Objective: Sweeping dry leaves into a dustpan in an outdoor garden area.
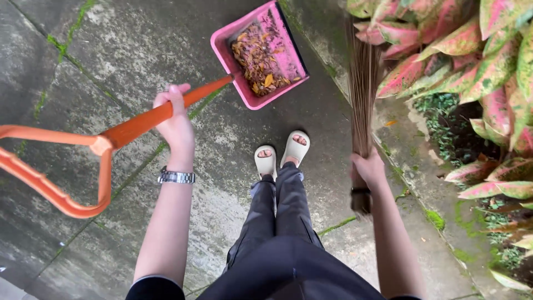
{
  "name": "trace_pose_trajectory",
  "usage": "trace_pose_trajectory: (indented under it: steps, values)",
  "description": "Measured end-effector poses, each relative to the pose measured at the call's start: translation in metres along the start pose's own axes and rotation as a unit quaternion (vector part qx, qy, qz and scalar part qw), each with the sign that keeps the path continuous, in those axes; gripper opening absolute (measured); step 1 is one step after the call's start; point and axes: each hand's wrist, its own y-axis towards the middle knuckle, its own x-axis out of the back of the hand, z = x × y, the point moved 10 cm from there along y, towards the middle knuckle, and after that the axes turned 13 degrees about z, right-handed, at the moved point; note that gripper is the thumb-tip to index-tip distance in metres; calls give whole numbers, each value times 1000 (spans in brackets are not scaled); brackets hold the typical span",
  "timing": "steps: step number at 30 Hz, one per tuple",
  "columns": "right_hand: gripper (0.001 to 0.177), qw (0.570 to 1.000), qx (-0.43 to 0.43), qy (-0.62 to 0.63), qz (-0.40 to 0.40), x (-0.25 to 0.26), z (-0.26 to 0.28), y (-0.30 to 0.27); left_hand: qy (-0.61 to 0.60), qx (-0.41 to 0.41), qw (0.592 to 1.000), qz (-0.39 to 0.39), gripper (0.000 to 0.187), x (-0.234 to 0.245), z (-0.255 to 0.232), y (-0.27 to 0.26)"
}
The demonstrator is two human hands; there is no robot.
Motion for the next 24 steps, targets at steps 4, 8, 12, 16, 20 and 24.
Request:
trace_pose_trajectory:
  steps: [4, 8, 12, 16, 20, 24]
  values:
    - [50, 999, -21, 39, 23, 5, 20, -61, 23, 0, 1000, 15, 31, -2, -10, 3]
    - [57, 997, 35, -49, -54, 37, 52, -21, 51, -11, 998, 35, 34, -7, -20, 8]
    - [45, 997, 13, -66, -37, 37, 80, 40, 49, -2, 998, 43, 34, -6, -13, 10]
    - [42, 999, 0, 18, 39, 26, 91, 7, 40, -5, 998, 49, 33, -3, -11, 11]
    - [51, 998, 28, -40, 48, 38, 116, -44, 29, -12, 998, 49, 33, -3, -11, 13]
    - [59, 989, 68, -129, -24, 60, 172, -31, 33, 19, 998, 47, 34, -2, -5, 11]
